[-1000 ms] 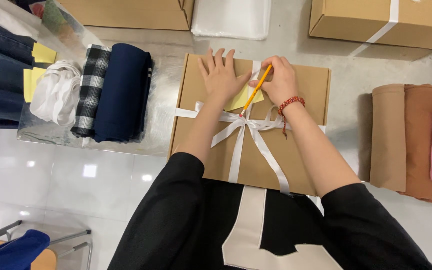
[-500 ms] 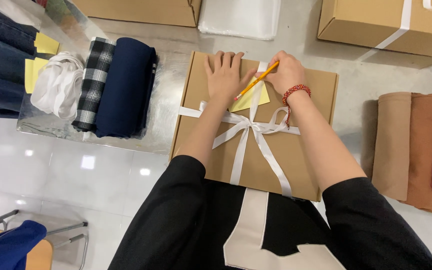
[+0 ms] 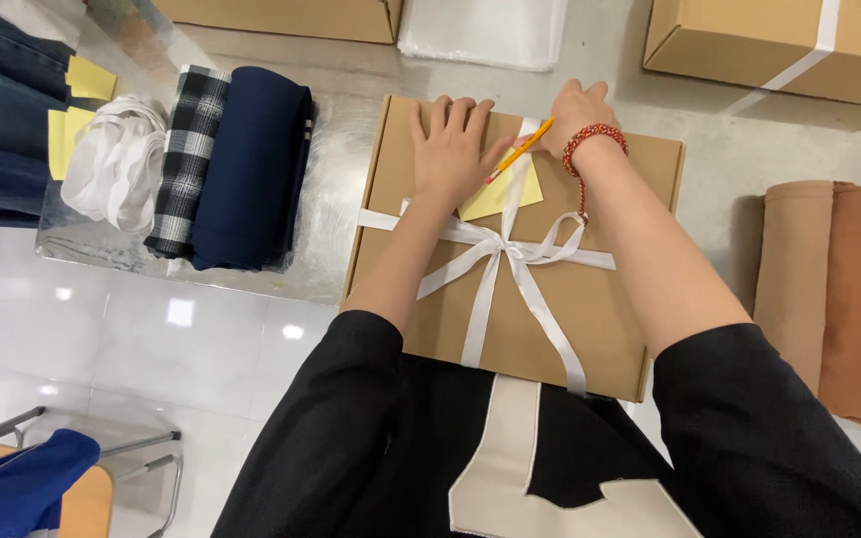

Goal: The person wraps a cardboard box with a white ribbon, tying it into a bow on top. They then pick up a yellow sticky note and a pencil, write on the note, and place it on the box.

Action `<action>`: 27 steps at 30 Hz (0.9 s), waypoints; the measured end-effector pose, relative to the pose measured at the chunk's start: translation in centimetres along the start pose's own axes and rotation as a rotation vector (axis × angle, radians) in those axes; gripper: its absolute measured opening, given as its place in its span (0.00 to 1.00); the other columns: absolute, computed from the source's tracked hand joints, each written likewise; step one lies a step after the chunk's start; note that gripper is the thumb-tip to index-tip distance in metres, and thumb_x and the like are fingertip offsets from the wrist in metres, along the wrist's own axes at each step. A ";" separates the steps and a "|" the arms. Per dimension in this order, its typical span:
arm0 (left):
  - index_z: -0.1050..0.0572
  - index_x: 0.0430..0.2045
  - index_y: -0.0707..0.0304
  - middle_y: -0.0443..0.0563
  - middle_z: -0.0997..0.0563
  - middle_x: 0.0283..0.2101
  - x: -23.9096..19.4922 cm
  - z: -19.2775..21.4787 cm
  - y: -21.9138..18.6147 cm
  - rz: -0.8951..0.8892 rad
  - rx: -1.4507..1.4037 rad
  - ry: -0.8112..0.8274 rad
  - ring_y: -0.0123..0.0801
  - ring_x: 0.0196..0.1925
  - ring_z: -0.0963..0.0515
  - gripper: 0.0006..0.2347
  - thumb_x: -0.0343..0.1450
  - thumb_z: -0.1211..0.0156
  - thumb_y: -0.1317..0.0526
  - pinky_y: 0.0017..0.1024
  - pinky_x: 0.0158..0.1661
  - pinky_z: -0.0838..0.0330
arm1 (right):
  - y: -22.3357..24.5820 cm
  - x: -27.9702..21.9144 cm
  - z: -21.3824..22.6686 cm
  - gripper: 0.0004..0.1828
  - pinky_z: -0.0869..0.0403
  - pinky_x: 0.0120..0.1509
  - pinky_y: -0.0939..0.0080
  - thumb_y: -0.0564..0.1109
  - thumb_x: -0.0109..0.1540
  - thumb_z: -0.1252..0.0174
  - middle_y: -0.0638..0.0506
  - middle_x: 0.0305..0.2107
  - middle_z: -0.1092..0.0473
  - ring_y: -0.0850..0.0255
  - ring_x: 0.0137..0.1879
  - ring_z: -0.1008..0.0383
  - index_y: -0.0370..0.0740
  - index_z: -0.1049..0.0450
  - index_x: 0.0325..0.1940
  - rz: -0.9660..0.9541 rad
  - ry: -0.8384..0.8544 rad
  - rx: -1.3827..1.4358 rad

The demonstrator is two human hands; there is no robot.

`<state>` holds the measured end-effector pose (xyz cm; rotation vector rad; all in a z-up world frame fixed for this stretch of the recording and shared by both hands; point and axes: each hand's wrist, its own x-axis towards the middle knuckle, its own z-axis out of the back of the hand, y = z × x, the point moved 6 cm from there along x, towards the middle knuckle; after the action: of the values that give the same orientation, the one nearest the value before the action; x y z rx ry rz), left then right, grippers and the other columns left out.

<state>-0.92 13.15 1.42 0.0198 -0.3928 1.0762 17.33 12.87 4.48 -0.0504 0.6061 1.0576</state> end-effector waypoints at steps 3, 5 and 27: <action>0.28 0.60 0.46 0.43 0.24 0.58 -0.1 -0.3 0.6 -0.019 0.001 -0.025 0.45 0.67 0.33 0.24 0.76 0.51 0.36 0.61 0.68 0.47 | 0.0 0.3 -0.3 0.53 0.24 0.52 0.34 0.76 0.52 0.23 0.41 0.58 0.43 0.37 0.54 0.26 0.39 0.38 0.62 0.016 0.031 -0.044; 0.28 0.62 0.45 0.43 0.25 0.60 -0.4 -0.2 1.1 -0.019 -0.006 -0.027 0.46 0.70 0.34 0.24 0.77 0.51 0.35 0.58 0.68 0.48 | -0.2 0.4 -0.6 0.51 0.25 0.48 0.35 0.76 0.54 0.25 0.42 0.58 0.42 0.37 0.51 0.25 0.39 0.39 0.62 0.031 0.033 -0.068; 0.45 0.76 0.42 0.44 0.57 0.82 -3.3 3.7 6.2 0.229 -0.117 0.323 0.56 0.82 0.63 0.35 0.75 0.48 0.32 0.59 0.75 0.56 | -1.6 -0.5 -1.9 0.35 0.30 0.45 0.41 0.70 0.60 0.28 0.48 0.49 0.30 0.44 0.48 0.26 0.47 0.36 0.52 0.139 -0.097 0.083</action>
<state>-8.77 12.56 2.72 -0.3064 -0.1668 1.2557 17.63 11.02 2.78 0.1167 0.5713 1.1615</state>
